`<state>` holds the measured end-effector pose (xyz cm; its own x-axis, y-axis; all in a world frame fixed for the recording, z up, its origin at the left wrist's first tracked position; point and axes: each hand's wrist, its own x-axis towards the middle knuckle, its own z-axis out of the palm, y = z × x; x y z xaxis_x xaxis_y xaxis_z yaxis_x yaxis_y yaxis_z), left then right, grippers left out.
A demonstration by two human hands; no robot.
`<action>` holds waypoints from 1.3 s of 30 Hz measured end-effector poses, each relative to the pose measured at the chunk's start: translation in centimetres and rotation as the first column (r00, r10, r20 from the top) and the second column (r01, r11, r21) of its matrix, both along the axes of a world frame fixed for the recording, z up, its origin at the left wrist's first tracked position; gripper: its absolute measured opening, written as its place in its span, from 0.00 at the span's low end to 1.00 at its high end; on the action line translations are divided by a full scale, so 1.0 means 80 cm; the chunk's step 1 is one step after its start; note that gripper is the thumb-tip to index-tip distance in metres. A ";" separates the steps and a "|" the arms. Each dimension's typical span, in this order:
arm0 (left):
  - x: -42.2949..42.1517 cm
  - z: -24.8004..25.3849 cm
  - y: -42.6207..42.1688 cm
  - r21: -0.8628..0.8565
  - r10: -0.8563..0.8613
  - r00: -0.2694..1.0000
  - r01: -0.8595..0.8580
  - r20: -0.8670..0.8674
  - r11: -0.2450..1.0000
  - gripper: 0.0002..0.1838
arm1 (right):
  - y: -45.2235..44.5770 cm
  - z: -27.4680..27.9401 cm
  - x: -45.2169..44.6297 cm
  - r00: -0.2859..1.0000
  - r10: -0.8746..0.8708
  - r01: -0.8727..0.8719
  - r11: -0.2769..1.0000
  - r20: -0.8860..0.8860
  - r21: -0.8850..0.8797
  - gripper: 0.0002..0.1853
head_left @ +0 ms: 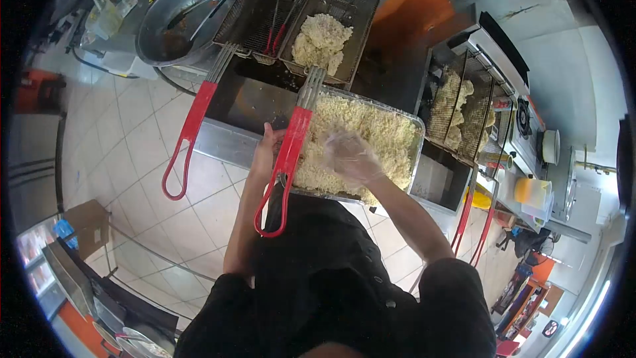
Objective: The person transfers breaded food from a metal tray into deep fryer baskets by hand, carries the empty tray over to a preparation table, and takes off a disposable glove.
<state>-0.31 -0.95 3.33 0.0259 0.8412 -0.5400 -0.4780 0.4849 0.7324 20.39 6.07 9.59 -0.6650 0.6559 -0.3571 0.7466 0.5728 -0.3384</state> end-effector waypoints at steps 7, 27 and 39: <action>-0.001 -0.009 -0.002 0.061 0.006 0.997 -0.011 0.075 0.998 0.45 | 0.038 -0.004 0.024 0.937 0.329 -0.319 0.943 0.120 -0.097 0.16; -0.008 0.013 -0.002 0.002 -0.058 0.998 0.058 -0.014 0.998 0.42 | 0.059 0.176 0.046 0.984 -0.169 0.176 0.919 0.050 -0.354 0.20; -0.001 0.003 -0.003 0.021 0.008 1.000 -0.008 0.001 1.000 0.40 | -0.043 0.025 0.172 0.999 -0.032 0.031 0.993 -0.003 -0.112 0.10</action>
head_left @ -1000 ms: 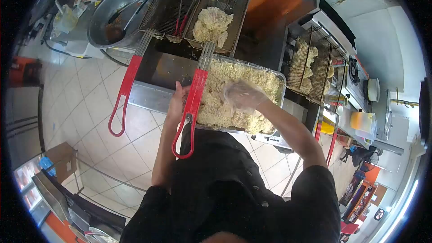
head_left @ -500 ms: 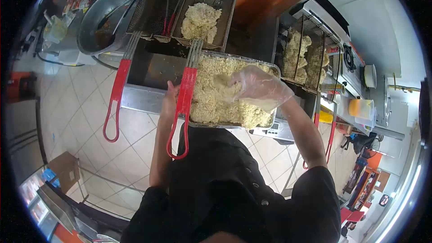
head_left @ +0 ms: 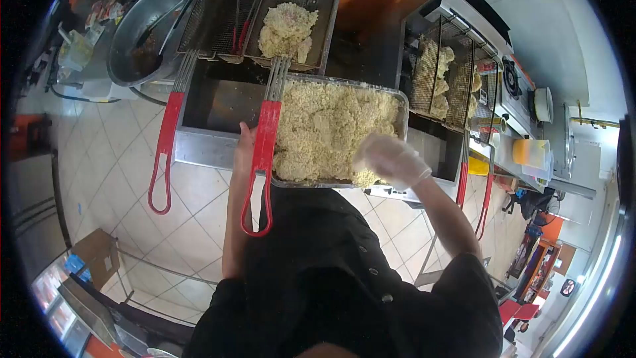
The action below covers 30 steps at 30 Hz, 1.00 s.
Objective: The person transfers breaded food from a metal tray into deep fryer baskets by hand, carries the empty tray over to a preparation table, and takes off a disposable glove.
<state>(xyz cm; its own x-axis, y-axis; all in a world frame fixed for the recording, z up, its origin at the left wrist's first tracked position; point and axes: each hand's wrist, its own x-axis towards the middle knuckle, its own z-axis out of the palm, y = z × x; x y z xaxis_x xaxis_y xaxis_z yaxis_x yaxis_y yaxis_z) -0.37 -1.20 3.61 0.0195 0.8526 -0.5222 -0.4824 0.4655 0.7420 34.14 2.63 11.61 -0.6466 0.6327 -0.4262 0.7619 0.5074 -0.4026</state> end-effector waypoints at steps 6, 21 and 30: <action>-0.015 -0.018 0.006 0.003 -0.061 0.989 0.061 0.137 0.998 0.36 | -0.012 0.009 -0.026 0.732 0.517 -0.673 0.653 0.444 0.349 0.22; -0.006 -0.020 0.001 -0.064 -0.029 0.996 0.023 -0.087 0.998 0.38 | 0.107 0.096 -0.084 0.990 0.049 -0.031 0.990 0.136 -0.138 0.13; -0.005 -0.008 -0.004 -0.027 -0.041 0.987 0.037 -0.153 0.999 0.39 | 0.128 0.032 -0.098 0.985 0.104 -0.095 0.993 0.141 -0.068 0.27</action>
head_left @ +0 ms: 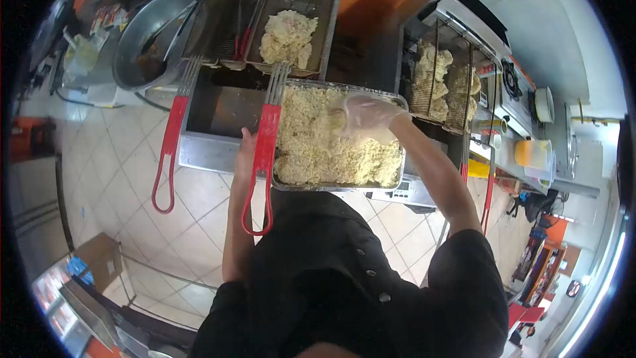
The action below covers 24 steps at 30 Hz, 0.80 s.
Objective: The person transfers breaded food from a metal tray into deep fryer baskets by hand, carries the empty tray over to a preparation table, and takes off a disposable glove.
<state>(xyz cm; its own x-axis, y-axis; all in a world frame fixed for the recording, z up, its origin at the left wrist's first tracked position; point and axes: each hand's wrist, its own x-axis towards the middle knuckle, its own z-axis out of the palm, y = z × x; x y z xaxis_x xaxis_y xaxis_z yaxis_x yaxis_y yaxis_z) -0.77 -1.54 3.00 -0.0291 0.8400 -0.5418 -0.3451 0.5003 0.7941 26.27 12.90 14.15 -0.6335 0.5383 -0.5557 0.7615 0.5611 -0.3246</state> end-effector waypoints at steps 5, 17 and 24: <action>0.002 -0.005 0.002 0.032 0.033 0.989 -0.039 0.146 0.999 0.41 | -0.010 -0.022 -0.014 0.959 0.146 -0.141 0.989 0.243 -0.037 0.32; 0.010 -0.002 0.010 -0.027 0.123 0.954 -0.120 0.274 0.992 0.42 | -0.074 -0.064 0.003 0.981 0.164 -0.100 0.890 -0.106 0.446 0.31; -0.002 -0.013 0.010 0.057 -0.011 0.981 0.000 0.193 0.998 0.40 | -0.040 0.017 -0.014 0.944 0.299 -0.293 0.954 0.139 -0.060 0.26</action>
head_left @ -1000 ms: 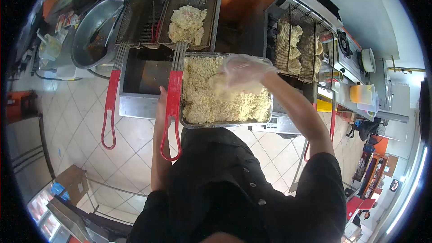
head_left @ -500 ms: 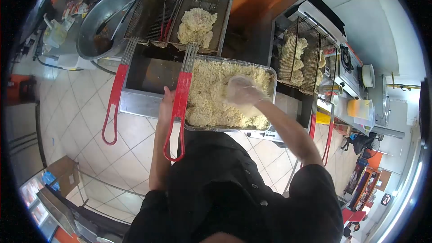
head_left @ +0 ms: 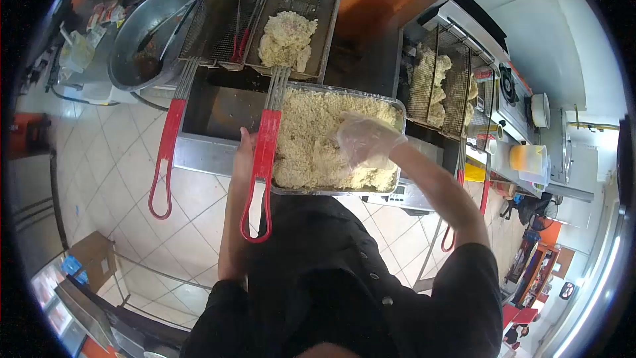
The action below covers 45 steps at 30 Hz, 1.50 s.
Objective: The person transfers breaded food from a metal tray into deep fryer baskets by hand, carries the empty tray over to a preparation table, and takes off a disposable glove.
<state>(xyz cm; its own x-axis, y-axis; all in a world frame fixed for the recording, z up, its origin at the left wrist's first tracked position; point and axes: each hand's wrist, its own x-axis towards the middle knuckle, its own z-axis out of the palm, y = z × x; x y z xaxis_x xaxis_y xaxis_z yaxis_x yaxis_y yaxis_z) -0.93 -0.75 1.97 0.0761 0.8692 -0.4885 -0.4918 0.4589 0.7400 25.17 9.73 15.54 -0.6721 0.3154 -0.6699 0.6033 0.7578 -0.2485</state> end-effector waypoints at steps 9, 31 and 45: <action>0.002 0.023 0.000 -0.086 0.017 0.999 -0.020 -0.034 0.996 0.41 | -0.004 -0.014 0.014 0.899 -0.436 0.429 0.860 0.038 -0.275 0.23; -0.008 -0.057 -0.006 -0.056 -0.005 1.000 0.003 -0.027 0.998 0.43 | 0.146 0.213 -0.130 0.642 -0.489 0.737 0.605 -0.590 0.301 0.20; -0.004 0.009 0.007 -0.103 -0.021 0.991 0.034 0.129 0.994 0.40 | -0.084 -0.143 0.145 0.548 -0.658 0.835 0.394 -0.517 0.384 0.19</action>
